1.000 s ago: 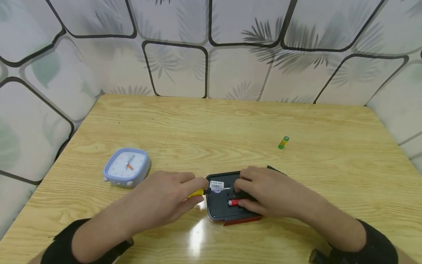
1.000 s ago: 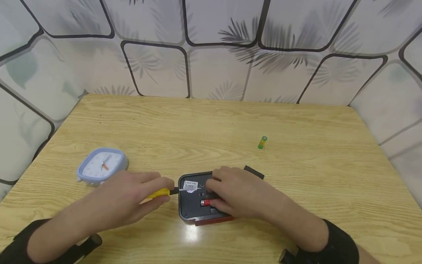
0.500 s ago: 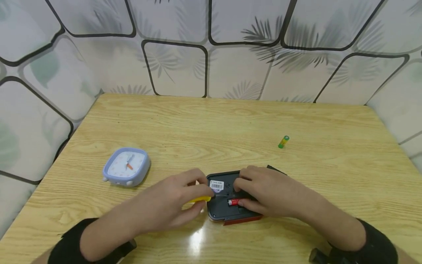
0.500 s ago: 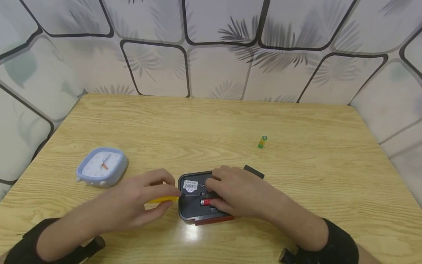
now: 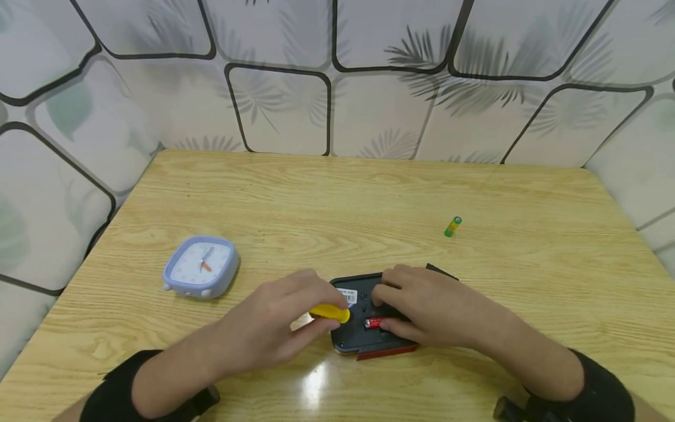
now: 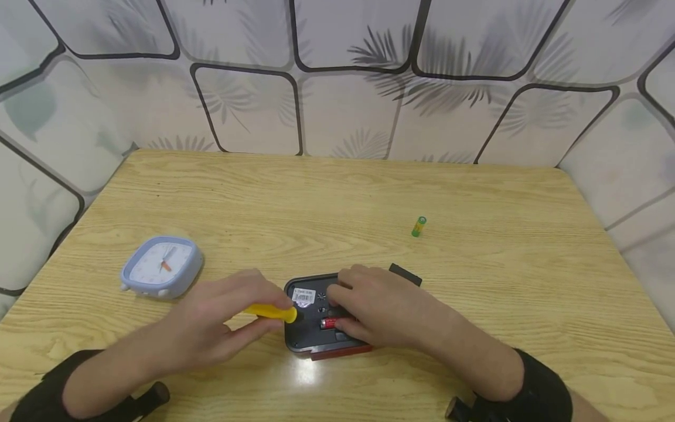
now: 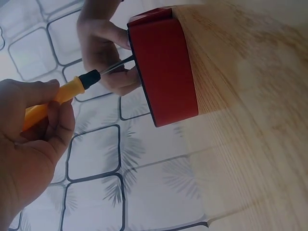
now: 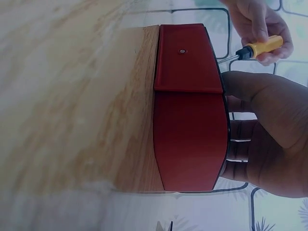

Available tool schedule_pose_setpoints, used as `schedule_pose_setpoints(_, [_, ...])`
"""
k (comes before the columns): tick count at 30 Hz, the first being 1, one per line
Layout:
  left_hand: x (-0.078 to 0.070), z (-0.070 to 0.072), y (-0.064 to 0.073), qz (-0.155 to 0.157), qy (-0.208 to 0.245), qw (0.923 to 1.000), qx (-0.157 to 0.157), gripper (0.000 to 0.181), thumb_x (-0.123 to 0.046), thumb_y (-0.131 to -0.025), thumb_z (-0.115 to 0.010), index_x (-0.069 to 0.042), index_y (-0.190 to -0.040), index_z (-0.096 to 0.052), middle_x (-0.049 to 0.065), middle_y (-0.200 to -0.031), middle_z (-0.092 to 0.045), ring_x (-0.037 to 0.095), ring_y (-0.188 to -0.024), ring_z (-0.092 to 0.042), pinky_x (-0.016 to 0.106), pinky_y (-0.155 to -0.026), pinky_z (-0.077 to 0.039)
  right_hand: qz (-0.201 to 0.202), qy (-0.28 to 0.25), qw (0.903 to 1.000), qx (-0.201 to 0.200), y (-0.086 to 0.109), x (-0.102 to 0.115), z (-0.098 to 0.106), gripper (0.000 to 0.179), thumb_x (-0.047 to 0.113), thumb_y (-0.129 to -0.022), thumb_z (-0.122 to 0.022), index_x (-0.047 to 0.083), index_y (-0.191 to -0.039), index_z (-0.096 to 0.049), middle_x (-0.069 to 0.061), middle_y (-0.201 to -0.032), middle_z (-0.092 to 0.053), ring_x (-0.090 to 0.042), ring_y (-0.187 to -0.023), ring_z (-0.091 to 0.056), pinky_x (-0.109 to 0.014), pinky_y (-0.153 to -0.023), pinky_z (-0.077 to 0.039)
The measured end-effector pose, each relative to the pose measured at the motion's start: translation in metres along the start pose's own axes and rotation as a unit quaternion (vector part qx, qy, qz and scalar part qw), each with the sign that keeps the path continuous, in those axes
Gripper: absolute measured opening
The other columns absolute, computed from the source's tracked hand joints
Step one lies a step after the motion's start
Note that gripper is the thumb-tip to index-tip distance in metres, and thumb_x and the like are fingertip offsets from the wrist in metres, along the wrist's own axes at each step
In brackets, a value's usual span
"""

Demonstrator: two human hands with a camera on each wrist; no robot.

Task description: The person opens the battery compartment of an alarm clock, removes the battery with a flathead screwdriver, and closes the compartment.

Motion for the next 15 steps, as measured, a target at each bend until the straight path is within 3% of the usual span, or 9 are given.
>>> schedule_pose_setpoints(3, [-0.0005,0.0,0.0001,-0.008,0.007,0.9999,0.002,0.033,-0.003,-0.083,-0.078,-0.009,-0.112,-0.064,-0.002,-0.104,-0.067,0.007,-0.086,-0.06,0.011,-0.074,-0.049,0.0,-0.001,1.0,-0.002,-0.0002,0.0002,-0.0001,0.021,0.04,-0.092,-0.07,0.022,-0.1,-0.061,0.01,-0.09,-0.051,-0.006,-0.08,-0.047,-0.027,-0.074,-0.049])
schedule_pose_setpoints(9, [-0.0037,-0.0022,-0.001,-0.053,0.018,0.9983,0.01,0.025,0.002,-0.085,-0.073,-0.008,-0.106,-0.063,0.0,-0.107,-0.065,0.011,-0.095,-0.061,0.015,-0.083,-0.051,0.004,0.007,0.9999,-0.014,0.0005,0.0009,-0.0003,0.022,0.04,-0.092,-0.07,0.021,-0.1,-0.061,0.01,-0.089,-0.049,-0.006,-0.078,-0.045,-0.027,-0.073,-0.047])
schedule_pose_setpoints(15, [-0.0051,-0.0004,0.0004,-0.063,0.007,0.9976,0.026,0.026,0.003,-0.08,-0.076,-0.008,-0.1,-0.063,0.002,-0.108,-0.07,0.008,-0.087,-0.061,0.01,-0.076,-0.048,0.004,0.009,0.9999,-0.008,0.0004,0.0013,-0.0014,0.022,0.039,-0.092,-0.07,0.022,-0.103,-0.061,0.009,-0.091,-0.05,-0.007,-0.08,-0.046,-0.028,-0.074,-0.048])
Point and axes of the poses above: each hand's wrist, its own y-axis away from the middle knuckle, its own z-axis out of the back of the hand, x = y × z, the point moved 4 cm from there along -y, towards the middle knuckle
